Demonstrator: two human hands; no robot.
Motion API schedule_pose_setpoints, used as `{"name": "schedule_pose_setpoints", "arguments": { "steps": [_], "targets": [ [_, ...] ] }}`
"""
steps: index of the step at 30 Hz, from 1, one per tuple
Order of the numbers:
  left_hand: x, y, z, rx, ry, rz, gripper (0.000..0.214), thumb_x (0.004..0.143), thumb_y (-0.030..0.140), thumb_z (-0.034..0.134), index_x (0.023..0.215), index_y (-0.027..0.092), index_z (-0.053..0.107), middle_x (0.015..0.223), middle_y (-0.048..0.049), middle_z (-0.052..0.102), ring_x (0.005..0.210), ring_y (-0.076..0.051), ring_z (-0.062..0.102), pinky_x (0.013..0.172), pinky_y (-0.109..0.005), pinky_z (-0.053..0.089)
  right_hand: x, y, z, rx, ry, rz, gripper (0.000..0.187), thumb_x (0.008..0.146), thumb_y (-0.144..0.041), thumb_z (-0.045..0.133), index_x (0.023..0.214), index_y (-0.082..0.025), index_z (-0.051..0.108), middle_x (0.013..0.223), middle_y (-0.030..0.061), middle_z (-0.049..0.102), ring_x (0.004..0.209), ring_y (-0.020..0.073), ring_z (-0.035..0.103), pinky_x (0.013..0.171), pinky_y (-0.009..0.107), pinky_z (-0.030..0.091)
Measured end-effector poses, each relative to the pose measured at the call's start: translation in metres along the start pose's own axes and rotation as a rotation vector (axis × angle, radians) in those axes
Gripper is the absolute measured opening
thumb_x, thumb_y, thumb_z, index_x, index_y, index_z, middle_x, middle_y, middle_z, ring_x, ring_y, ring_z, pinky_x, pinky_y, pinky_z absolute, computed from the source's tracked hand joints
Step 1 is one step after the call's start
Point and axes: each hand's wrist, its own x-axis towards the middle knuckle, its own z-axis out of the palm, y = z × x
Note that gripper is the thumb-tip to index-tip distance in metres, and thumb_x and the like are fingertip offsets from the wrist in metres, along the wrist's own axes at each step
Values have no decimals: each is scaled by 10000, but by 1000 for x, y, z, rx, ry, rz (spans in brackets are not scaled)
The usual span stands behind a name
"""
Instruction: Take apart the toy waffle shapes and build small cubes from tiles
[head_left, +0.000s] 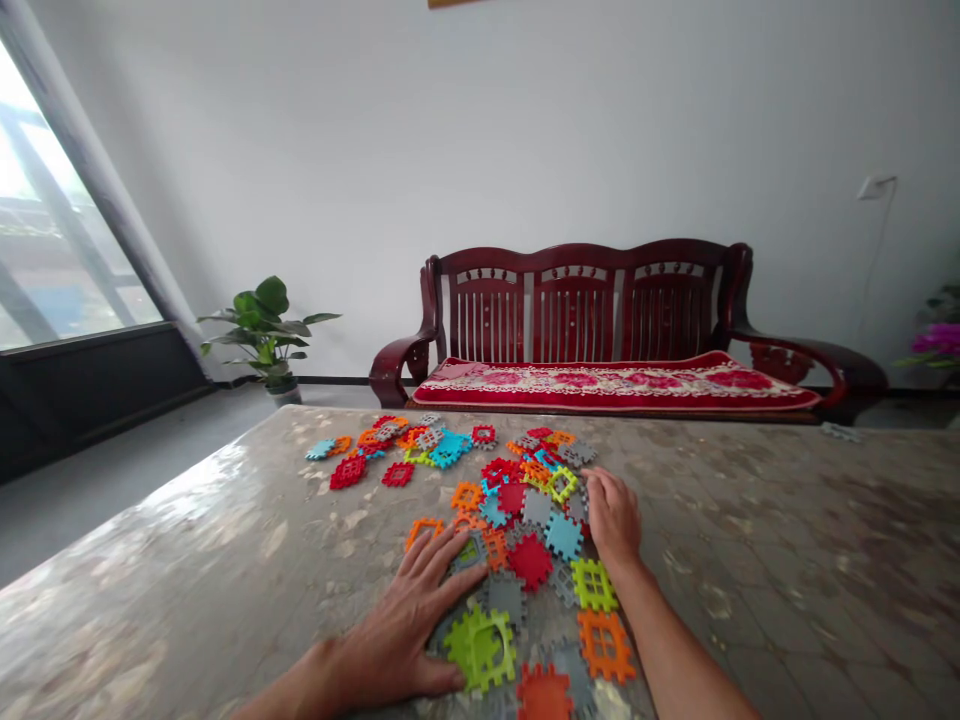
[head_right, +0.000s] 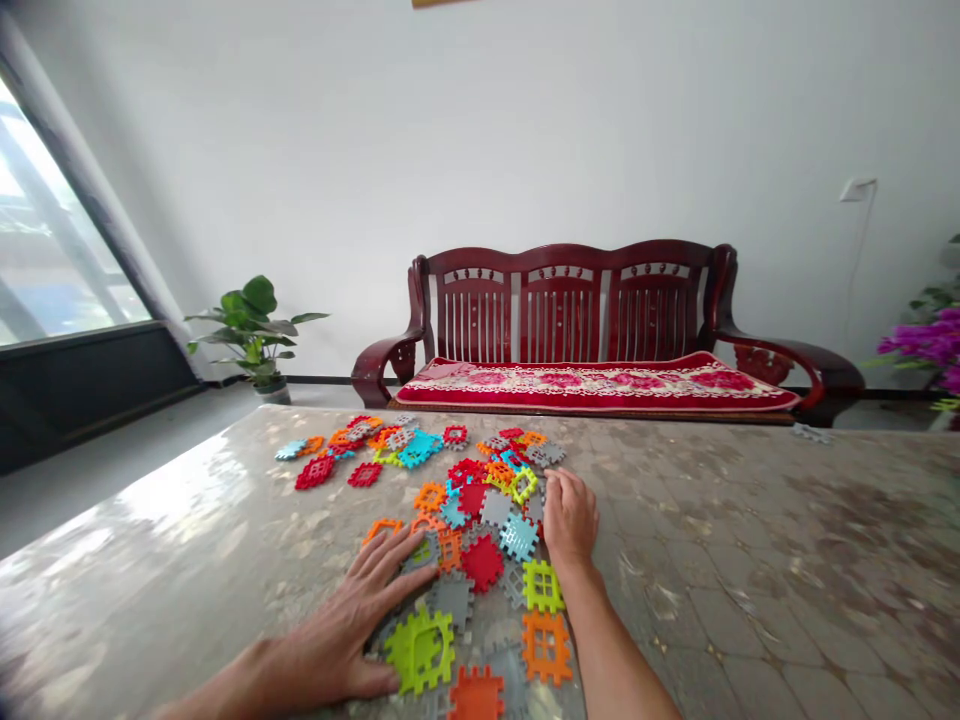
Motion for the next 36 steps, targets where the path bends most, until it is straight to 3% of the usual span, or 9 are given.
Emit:
{"name": "schedule_pose_setpoints", "arguments": {
  "steps": [8, 11, 14, 19, 21, 23, 27, 31, 36],
  "targets": [
    [35, -34, -14, -7, 4, 57, 830, 771, 708, 564, 1495, 388, 312, 1617, -67, 215, 1458, -382, 212, 1159, -640, 136, 1, -1, -1, 21, -24, 41, 525, 878, -476, 285, 1008, -216, 722, 1187, 80, 666, 1170, 246, 527, 1062, 383, 319],
    [35, -40, -18, -41, 11, 102, 692, 838, 644, 531, 1464, 395, 371, 1585, -31, 312, 1454, -330, 254, 1183, -577, 155, 2, 0, -2, 46, -27, 38, 524, 878, -479, 290, 1004, -210, 721, 1185, 91, 668, 1171, 246, 534, 1063, 381, 328],
    [38, -53, -20, -76, 96, 82, 522, 929, 543, 442, 1424, 376, 442, 1529, -13, 420, 1425, -269, 333, 1194, -499, 203, 2, 0, -2, 79, -21, 40, 536, 873, -489, 290, 994, -195, 721, 1166, 106, 676, 1153, 250, 551, 1060, 385, 343],
    [74, -104, -25, -50, 346, -205, 495, 967, 509, 347, 1354, 273, 545, 1453, -71, 510, 1377, -250, 403, 1159, -437, 296, 4, 1, -2, 115, -18, 63, 527, 859, -508, 307, 975, -202, 720, 1148, 106, 684, 1130, 257, 568, 1040, 394, 374],
    [95, -128, -29, 6, 330, -348, 530, 967, 508, 326, 1389, 247, 511, 1498, -84, 452, 1396, -248, 372, 1165, -421, 274, 4, 2, -2, 129, -13, 68, 518, 851, -519, 320, 963, -210, 721, 1140, 102, 687, 1127, 259, 570, 1040, 396, 377],
    [115, -151, -33, 79, 231, -541, 534, 974, 499, 278, 1435, 286, 444, 1540, -63, 391, 1439, -246, 289, 1172, -455, 230, 4, 3, -1, 143, -10, 73, 510, 845, -528, 333, 951, -215, 722, 1134, 98, 690, 1126, 260, 571, 1044, 399, 375],
    [139, -183, -34, 90, 172, -638, 533, 963, 506, 271, 1431, 320, 444, 1526, -88, 400, 1436, -337, 259, 1101, -623, 231, 4, 5, 0, 159, -20, 97, 507, 832, -550, 350, 937, -229, 729, 1135, 89, 689, 1130, 266, 568, 1053, 415, 368],
    [145, -190, -29, 99, 110, -642, 475, 949, 516, 291, 1339, 383, 529, 1450, -52, 496, 1369, -332, 353, 1056, -650, 262, 4, 5, 1, 158, -28, 107, 508, 831, -563, 357, 939, -239, 732, 1149, 83, 684, 1133, 265, 562, 1060, 420, 358],
    [138, -169, -22, 149, 85, -652, 474, 947, 536, 272, 1312, 386, 534, 1419, -62, 514, 1319, -323, 409, 1013, -598, 343, 3, 3, 0, 147, -33, 111, 516, 831, -570, 352, 940, -235, 729, 1142, 81, 689, 1124, 266, 563, 1058, 422, 355]
  ]
}}
